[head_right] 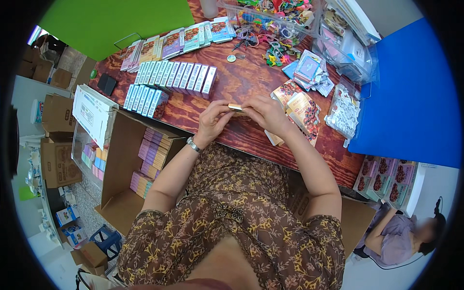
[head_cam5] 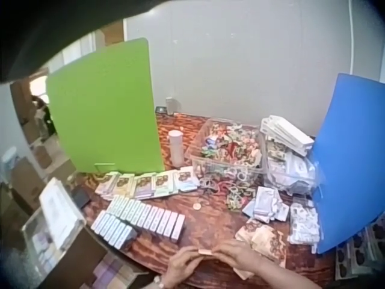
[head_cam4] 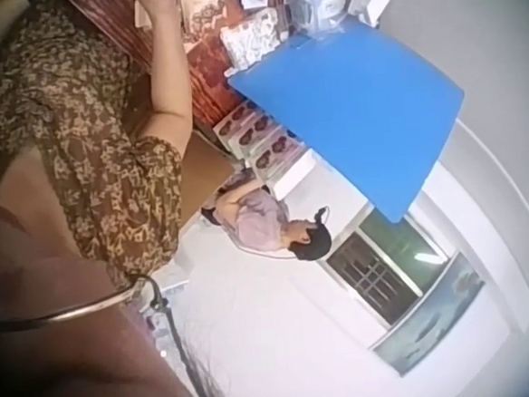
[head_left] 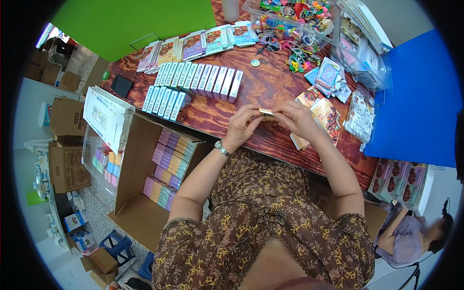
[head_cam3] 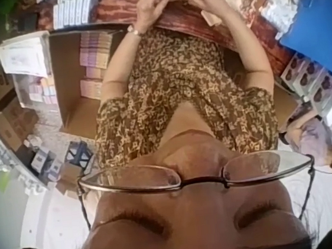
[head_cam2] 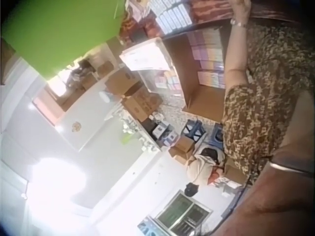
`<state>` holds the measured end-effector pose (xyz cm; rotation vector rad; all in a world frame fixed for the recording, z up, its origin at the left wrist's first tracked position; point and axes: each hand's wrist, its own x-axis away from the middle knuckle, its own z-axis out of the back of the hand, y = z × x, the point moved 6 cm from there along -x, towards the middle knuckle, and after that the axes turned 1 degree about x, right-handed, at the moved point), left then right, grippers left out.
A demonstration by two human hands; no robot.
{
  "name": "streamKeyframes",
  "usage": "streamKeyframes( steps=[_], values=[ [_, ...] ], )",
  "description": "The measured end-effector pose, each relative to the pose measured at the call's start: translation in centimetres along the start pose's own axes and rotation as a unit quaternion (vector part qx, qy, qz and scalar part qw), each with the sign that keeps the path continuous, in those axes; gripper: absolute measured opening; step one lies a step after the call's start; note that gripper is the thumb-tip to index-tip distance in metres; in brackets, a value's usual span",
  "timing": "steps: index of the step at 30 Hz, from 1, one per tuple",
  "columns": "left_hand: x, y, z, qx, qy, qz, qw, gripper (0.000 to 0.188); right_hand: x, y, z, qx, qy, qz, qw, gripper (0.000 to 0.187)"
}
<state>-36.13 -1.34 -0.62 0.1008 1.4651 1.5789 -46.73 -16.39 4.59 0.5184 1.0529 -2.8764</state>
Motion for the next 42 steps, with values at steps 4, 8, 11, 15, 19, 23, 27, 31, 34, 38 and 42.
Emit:
streamKeyframes(
  steps=[4, 8, 11, 15, 19, 23, 27, 31, 34, 38, 42],
  values=[
    [-0.1, 0.0, 0.0, 0.013, 0.0, 0.001, 1.0, 0.022, -0.2, -0.5, -0.3, 0.064, 0.018, 0.017, 0.998, 0.018],
    [0.6, -0.9, -0.5, 0.063, -0.01, 0.059, 0.996, 0.027, 0.3, -1.1, -0.8, 0.129, 0.052, 0.052, 0.989, 0.024],
    [0.7, -1.0, -0.5, 0.076, 0.012, 0.064, 0.995, 0.029, 0.4, -2.1, -1.1, 0.178, 0.042, 0.066, 0.981, 0.026],
    [0.7, -0.8, -0.5, 0.073, 0.023, 0.043, 0.996, 0.031, 0.7, -2.5, -1.6, 0.178, 0.057, 0.088, 0.978, 0.034],
    [0.3, 1.0, -0.3, -0.069, -0.026, -0.069, 0.995, 0.031, 1.4, -3.2, -2.1, 0.216, 0.067, 0.125, 0.966, 0.034],
    [0.7, 1.1, -0.2, -0.089, -0.025, -0.098, 0.991, 0.029, 1.7, -2.4, -1.6, 0.108, 0.058, 0.103, 0.987, 0.041],
    [0.5, 0.9, -0.2, -0.115, -0.05, -0.128, 0.984, 0.03, 2.5, -1.5, -1.5, 0.089, 0.102, 0.025, 0.991, 0.052],
    [0.3, 1.3, -0.2, -0.122, -0.074, -0.137, 0.98, 0.031, 3.5, -0.8, -3.0, 0.184, 0.07, 0.073, 0.978, 0.056],
    [0.6, 1.2, -0.4, -0.138, -0.076, -0.148, 0.976, 0.029, 3.5, -1.0, -3.2, 0.218, 0.086, 0.1, 0.967, 0.051],
    [1.5, 0.8, -0.8, -0.116, -0.029, -0.141, 0.983, 0.033, 3.7, -0.1, -3.3, 0.09, 0.104, 0.055, 0.989, 0.047],
    [1.9, 0.1, -1.0, -0.041, 0.01, -0.039, 0.998, 0.03, 3.0, -0.1, -3.3, 0.113, 0.097, 0.04, 0.988, 0.043]
  ],
)
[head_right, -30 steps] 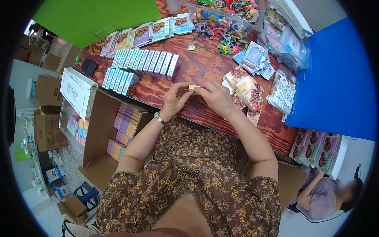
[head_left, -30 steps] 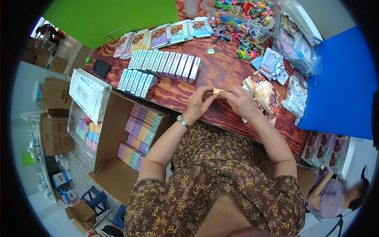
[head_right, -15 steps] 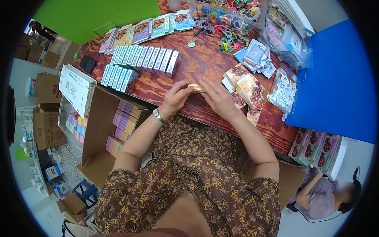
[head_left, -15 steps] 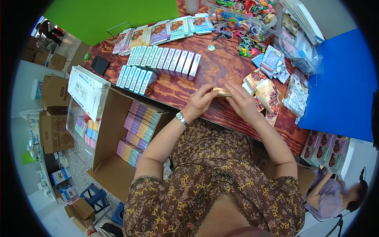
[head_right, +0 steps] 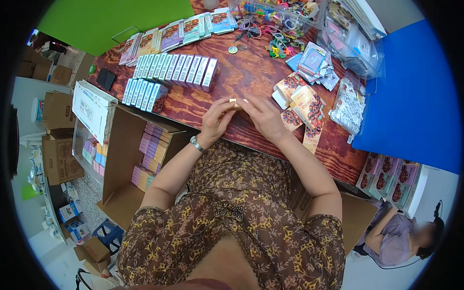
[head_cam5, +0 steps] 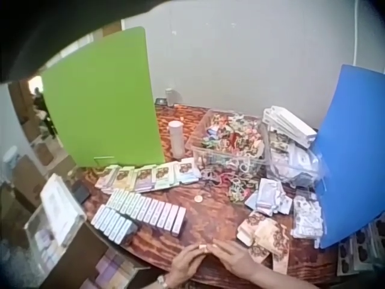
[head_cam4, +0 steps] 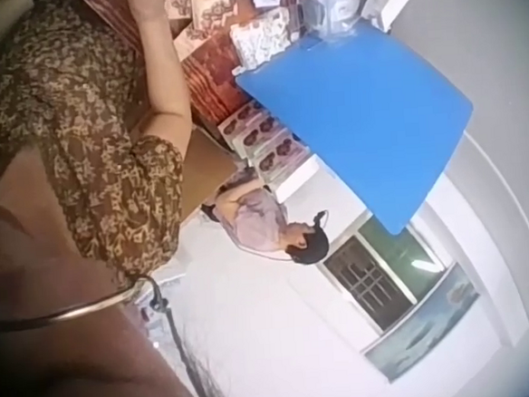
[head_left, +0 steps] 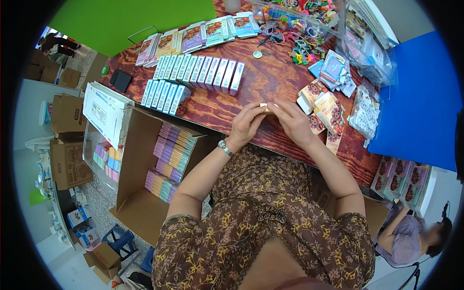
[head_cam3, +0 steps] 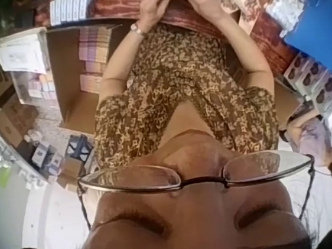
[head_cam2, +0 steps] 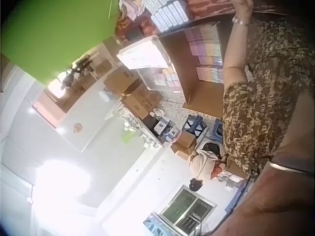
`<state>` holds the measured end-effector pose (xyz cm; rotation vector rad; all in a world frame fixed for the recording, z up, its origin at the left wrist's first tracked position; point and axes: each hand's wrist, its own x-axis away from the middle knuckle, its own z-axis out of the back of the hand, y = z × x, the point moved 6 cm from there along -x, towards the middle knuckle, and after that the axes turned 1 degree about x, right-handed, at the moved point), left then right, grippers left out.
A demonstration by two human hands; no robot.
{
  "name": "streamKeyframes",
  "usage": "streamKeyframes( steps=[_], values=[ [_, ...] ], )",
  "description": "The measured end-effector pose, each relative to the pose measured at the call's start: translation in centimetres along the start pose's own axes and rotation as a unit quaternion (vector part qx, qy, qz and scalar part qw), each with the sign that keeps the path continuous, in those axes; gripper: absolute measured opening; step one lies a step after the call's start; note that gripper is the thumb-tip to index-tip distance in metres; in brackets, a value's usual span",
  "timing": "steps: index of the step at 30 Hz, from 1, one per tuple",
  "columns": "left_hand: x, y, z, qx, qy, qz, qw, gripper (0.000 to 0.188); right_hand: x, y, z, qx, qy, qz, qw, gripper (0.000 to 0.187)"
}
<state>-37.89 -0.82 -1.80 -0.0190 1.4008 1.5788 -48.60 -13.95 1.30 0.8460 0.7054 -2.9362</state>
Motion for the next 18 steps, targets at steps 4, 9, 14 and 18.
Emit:
streamKeyframes(
  steps=[4, 9, 14, 18],
  values=[
    [-0.4, 0.1, -0.5, 0.003, -0.02, -0.043, 0.999, 0.03, 0.9, 0.2, -0.2, 0.046, 0.021, 0.027, 0.998, 0.045],
    [-0.2, -0.4, -0.1, 0.026, 0.0, 0.052, 0.998, 0.026, -0.4, 0.0, 0.3, -0.048, -0.036, -0.037, 0.998, 0.051],
    [-2.7, 2.0, 6.2, -0.122, -0.013, 0.009, 0.992, 0.037, -0.1, 3.6, 7.2, 0.128, -0.028, -0.066, 0.989, 0.062],
    [-2.7, 0.9, 12.4, -0.309, -0.013, 0.026, 0.951, 0.039, 3.4, 9.0, 9.7, 0.211, -0.178, -0.214, 0.937, 0.089]
  ],
)
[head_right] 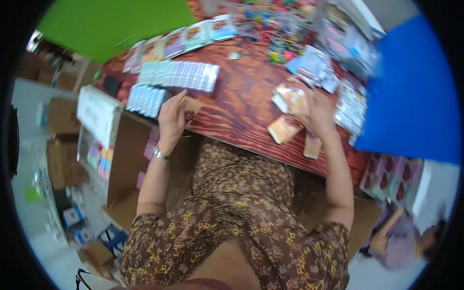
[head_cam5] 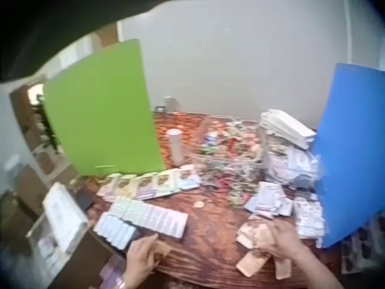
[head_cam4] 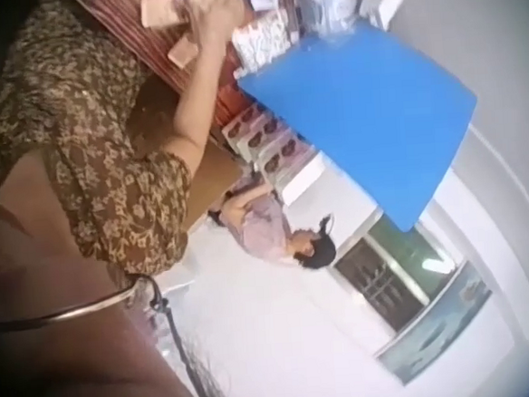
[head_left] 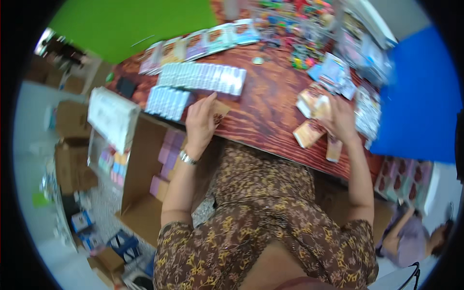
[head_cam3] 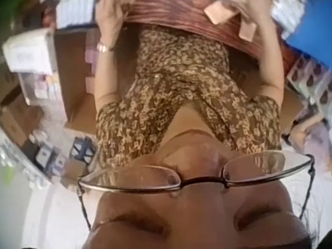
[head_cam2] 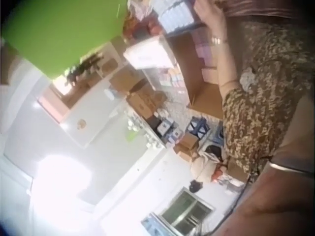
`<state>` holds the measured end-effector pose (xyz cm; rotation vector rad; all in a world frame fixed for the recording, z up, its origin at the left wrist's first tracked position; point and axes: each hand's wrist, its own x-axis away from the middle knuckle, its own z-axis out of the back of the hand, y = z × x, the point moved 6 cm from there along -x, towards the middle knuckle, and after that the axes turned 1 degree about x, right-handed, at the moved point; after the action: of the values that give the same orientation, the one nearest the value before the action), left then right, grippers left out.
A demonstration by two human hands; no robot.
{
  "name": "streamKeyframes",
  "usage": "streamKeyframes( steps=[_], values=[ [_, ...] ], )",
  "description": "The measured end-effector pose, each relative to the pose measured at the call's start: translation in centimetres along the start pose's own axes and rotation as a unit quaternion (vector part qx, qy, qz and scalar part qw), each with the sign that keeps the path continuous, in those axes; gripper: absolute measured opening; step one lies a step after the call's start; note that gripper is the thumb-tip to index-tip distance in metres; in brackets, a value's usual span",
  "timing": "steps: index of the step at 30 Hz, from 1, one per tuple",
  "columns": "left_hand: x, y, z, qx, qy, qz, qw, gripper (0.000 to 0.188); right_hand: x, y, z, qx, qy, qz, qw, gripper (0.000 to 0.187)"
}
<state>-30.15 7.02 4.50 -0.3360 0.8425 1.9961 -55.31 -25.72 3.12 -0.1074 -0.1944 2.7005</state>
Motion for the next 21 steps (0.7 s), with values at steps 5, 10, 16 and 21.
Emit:
streamKeyframes(
  steps=[5, 10, 16, 21],
  values=[
    [0.5, -4.2, -0.4, -0.067, 0.001, 0.045, 0.997, 0.036, 2.7, 1.6, -2.3, 0.093, -0.032, -0.017, 0.995, 0.102],
    [1.5, -5.6, -1.4, -0.107, -0.009, 0.013, 0.994, 0.035, 2.5, 1.5, -2.4, 0.06, -0.068, -0.051, 0.995, 0.099],
    [0.0, -1.7, 0.1, -0.229, 0.093, -0.06, 0.967, 0.047, 1.1, -1.4, 1.7, -0.185, 0.033, 0.061, 0.98, 0.099],
    [-0.3, 8.2, -6.4, 0.28, -0.184, -0.001, 0.942, 0.106, -0.4, -8.4, 0.8, -0.518, -0.045, 0.058, 0.852, 0.102]
  ],
)
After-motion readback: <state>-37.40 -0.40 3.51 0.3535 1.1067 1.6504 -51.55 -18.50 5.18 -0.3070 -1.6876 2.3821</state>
